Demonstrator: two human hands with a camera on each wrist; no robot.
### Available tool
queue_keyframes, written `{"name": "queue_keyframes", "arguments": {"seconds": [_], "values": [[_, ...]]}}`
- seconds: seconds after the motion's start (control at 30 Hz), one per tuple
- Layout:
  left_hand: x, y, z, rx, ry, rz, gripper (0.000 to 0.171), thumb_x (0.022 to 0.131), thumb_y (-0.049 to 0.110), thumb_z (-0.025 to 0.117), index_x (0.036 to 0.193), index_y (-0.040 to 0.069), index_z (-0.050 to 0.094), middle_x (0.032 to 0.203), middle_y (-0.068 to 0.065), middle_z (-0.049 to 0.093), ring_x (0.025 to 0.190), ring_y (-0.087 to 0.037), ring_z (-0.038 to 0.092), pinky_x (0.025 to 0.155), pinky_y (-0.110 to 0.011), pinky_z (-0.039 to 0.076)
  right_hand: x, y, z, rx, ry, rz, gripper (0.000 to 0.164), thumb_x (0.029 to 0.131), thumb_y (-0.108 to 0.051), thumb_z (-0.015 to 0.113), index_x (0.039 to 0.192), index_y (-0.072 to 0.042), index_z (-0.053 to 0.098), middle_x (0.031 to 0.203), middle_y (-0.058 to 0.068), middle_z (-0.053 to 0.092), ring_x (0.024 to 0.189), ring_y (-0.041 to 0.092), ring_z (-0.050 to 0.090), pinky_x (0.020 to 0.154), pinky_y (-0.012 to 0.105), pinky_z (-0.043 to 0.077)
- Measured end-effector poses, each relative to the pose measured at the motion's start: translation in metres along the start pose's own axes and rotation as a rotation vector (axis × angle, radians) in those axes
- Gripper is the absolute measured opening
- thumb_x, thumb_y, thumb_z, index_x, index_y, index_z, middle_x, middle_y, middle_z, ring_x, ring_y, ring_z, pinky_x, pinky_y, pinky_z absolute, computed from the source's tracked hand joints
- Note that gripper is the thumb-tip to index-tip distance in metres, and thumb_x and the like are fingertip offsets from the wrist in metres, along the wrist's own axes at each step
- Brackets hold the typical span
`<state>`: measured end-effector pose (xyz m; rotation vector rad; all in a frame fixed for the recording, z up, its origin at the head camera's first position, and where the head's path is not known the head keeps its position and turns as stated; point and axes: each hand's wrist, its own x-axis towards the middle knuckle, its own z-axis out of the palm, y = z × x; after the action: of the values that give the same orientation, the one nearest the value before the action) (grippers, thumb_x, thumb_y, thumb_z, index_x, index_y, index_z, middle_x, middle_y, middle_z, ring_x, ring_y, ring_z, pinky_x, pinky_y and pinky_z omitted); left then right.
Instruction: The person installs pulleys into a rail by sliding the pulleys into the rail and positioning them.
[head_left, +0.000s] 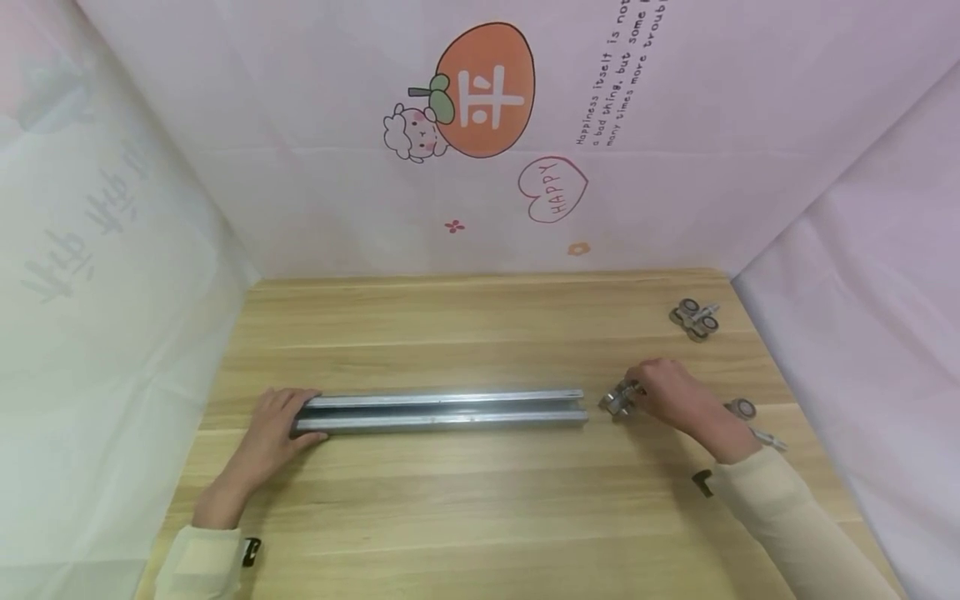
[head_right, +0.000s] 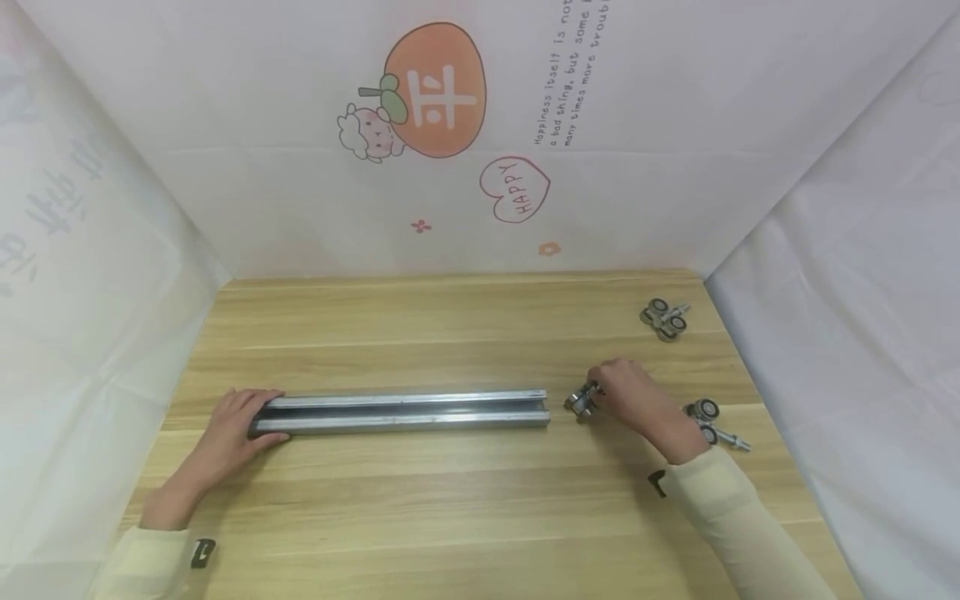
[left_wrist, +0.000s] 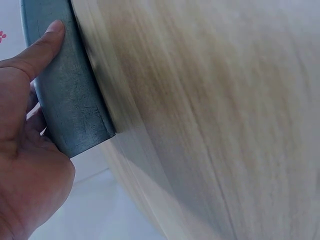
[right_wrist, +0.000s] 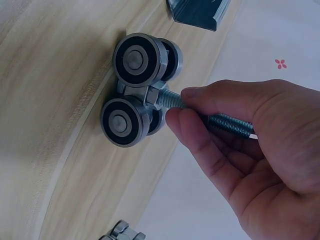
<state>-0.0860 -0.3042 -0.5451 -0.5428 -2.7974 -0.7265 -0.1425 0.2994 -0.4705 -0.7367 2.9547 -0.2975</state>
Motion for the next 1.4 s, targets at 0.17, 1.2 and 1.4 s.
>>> {"name": "queue_keyframes", "arguments": {"seconds": [0.17,1.2,1.4], "values": [[-0.001,0.001,0.000,0.005,-0.004,-0.008,0.067,0.068,0.019,0.085,0.126,-0.001,0.058,0.115,-0.023,0.061,0.112,-0.040,0.052,0.109,-0.067,0.026,-0.001,-0.003,-0.001,0.006,-0.033,0.031,0.007,0.077,-0.003,0.074,0.084,-0.006,0.074,0.076,0.002,0.070,0.057,0.004,0.052,0.048,0.020,0.048],[-0.001,0.004,0.001,0.002,0.007,-0.015,0.067,0.067,0.018,0.086,0.125,-0.002,0.058,0.114,-0.023,0.061,0.110,-0.039,0.050,0.109,-0.065,0.027,0.002,-0.027,0.000,0.048,-0.025,0.015,0.005,0.077,-0.013,0.076,0.076,-0.012,0.071,0.063,-0.010,0.060,0.050,0.003,0.047,0.045,0.020,0.045],[-0.001,0.004,0.001,0.002,0.011,-0.006,0.068,0.067,0.018,0.086,0.125,-0.002,0.058,0.114,-0.023,0.061,0.110,-0.039,0.050,0.109,-0.065,0.027,0.003,-0.030,0.002,0.059,-0.022,0.011,0.004,0.077,-0.012,0.075,0.080,-0.009,0.073,0.067,-0.006,0.065,0.052,0.002,0.050,0.047,0.018,0.047]]}}
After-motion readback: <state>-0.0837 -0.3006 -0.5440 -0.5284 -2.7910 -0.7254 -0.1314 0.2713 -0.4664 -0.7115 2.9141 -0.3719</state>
